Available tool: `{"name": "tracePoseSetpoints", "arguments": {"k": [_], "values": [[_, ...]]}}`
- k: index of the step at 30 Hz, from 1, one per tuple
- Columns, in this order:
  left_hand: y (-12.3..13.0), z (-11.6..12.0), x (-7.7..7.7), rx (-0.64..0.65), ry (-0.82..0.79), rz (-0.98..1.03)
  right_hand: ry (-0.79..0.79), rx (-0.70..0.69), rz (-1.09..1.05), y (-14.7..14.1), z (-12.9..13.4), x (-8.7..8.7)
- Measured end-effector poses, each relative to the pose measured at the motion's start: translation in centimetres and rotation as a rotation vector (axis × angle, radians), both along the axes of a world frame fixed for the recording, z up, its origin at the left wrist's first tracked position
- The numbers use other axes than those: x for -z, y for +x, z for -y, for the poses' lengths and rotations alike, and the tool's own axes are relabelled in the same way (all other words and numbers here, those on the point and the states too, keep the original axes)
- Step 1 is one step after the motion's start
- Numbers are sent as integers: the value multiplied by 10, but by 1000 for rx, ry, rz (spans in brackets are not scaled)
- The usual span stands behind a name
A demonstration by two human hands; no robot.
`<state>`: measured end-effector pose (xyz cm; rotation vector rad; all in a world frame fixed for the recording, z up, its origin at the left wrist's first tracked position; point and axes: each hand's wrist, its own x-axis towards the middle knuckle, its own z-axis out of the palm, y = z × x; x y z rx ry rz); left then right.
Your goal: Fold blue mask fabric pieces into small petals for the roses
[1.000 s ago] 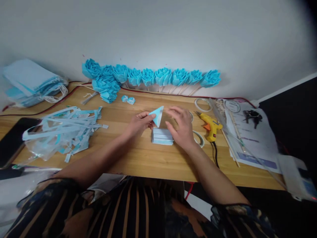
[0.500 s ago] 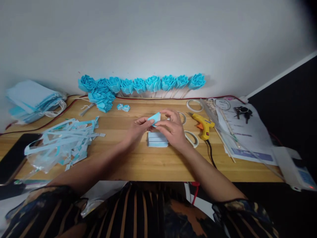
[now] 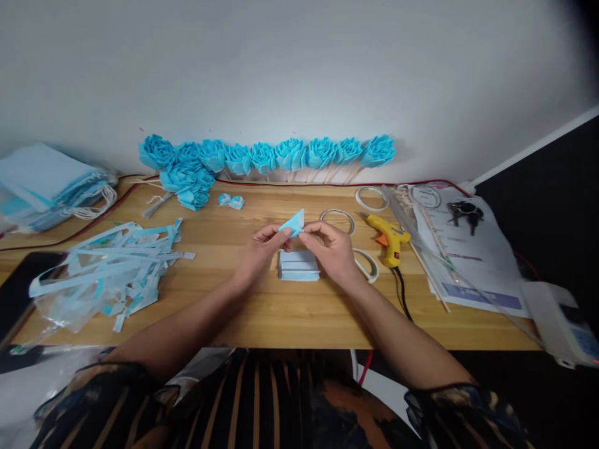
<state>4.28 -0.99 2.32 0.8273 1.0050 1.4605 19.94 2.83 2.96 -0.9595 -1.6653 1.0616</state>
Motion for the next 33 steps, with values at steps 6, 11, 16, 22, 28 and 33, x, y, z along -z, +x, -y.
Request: {"name": "tracePoseSetpoints", "arguments": {"k": [6, 11, 16, 22, 28, 33], "values": [[2, 1, 0, 11, -4, -13, -83, -6, -38, 0, 0, 1], [1, 1, 3, 3, -9, -57, -198, -27, -104, -1, 0, 2], [0, 0, 2, -21, 14, -179, -316, -112, -216, -2, -1, 4], [-1, -1, 0, -31, 22, -296, -229, -68, -118, 0, -1, 4], [-1, 0, -1, -19, 55, -363, -205, -49, -61, -1, 0, 2], [-3, -2, -1, 15, 14, -354, -194, -81, -41, 0, 0, -1]]}}
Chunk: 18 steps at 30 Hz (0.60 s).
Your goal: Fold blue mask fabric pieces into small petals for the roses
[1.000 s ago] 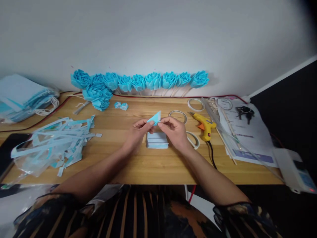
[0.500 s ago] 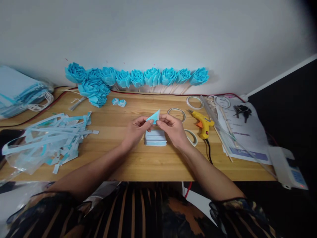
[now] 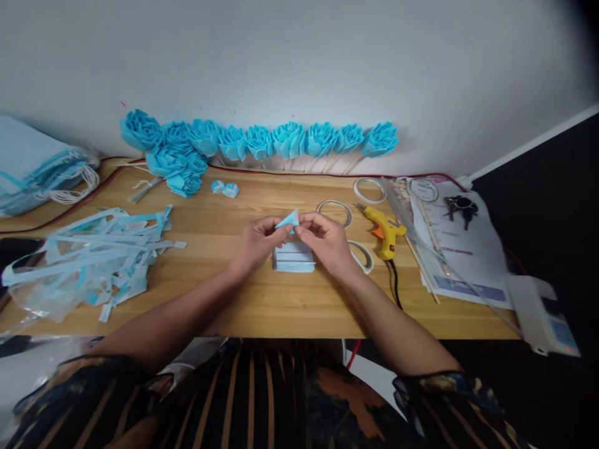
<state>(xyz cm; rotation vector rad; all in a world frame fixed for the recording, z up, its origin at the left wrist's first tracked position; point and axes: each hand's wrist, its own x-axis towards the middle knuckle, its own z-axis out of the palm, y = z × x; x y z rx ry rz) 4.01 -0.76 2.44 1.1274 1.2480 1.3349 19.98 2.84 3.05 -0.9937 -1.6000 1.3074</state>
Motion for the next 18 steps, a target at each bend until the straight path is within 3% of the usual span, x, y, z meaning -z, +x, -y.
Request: {"name": "tracePoseSetpoints", "arguments": {"k": [9, 18], "values": [[-1, 1, -3, 193, -161, 18, 21, -64, 13, 7, -5, -3], [-3, 0, -1, 225, -136, 45, 198, -15, 154, 9, -5, -6]]}}
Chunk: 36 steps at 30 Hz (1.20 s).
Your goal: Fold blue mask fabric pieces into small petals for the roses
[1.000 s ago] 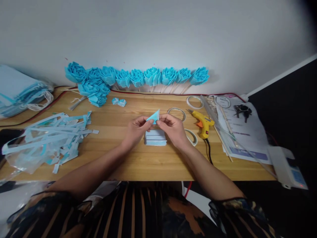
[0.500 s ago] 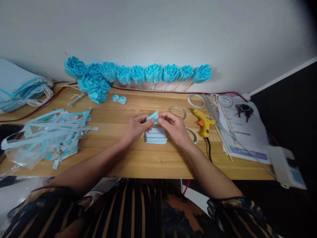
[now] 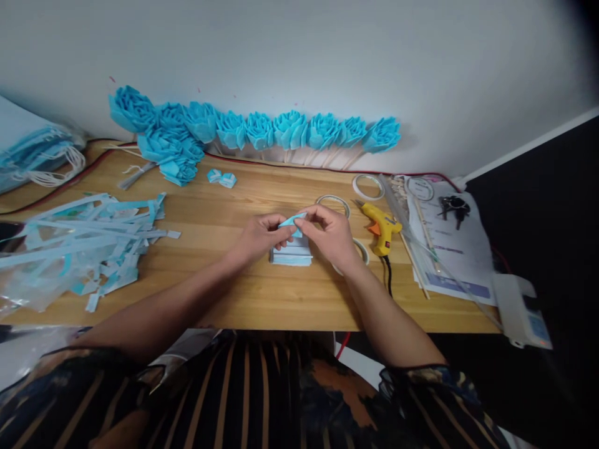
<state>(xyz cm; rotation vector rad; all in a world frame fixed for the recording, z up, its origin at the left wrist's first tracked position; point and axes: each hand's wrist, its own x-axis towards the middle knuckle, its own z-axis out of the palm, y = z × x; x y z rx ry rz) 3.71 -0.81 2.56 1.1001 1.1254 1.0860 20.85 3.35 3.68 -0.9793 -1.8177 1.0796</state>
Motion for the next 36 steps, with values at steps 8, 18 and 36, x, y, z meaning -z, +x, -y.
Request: {"name": "tracePoseSetpoints", "arguments": {"k": [8, 18, 36], "values": [[-2, -2, 6, -11, -10, 76, 440, -7, 170, 4, 0, 0], [2, -1, 3, -53, -35, 214, 540, -60, 242, 7, -3, 2], [0, 0, 1, -64, 26, 139, 354, -5, 94, 6, -2, 1]]}}
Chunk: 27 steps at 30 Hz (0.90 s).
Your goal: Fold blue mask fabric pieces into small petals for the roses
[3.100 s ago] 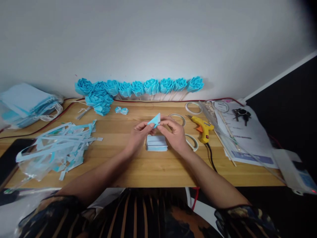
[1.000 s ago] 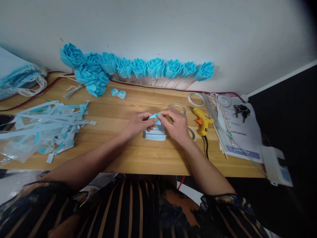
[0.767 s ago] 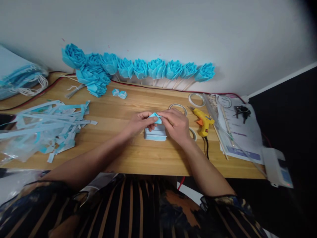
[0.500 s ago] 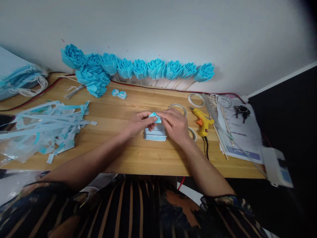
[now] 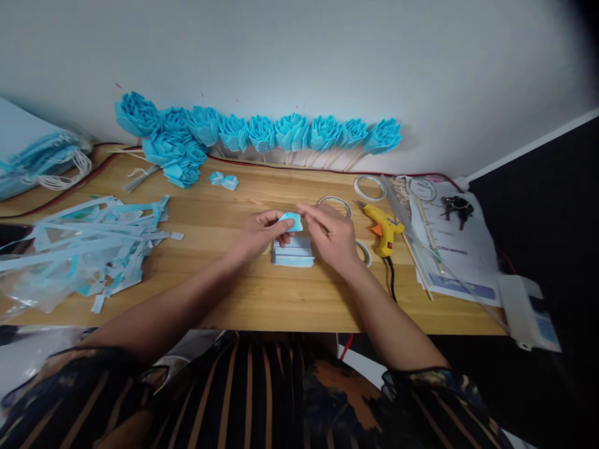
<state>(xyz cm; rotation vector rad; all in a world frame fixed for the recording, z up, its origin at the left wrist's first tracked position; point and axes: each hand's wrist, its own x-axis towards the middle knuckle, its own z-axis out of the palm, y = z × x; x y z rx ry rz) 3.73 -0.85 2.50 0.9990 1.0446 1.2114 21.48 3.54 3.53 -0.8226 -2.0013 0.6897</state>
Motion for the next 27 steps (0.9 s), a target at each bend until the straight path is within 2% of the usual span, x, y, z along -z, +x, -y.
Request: {"name": "tracePoseSetpoints", "arguments": {"k": [4, 7, 17, 27], "values": [[-1, 0, -1, -33, 56, -94, -341, 14, -174, 0, -2, 1], [-2, -1, 1, -43, 91, -116, -456, -19, -229, 0, -3, 1], [1, -3, 1, -68, 131, -115, -418, -14, -156, -4, 2, -5], [1, -2, -2, -50, 138, -161, -390, -3, -154, -6, 2, -1]]}}
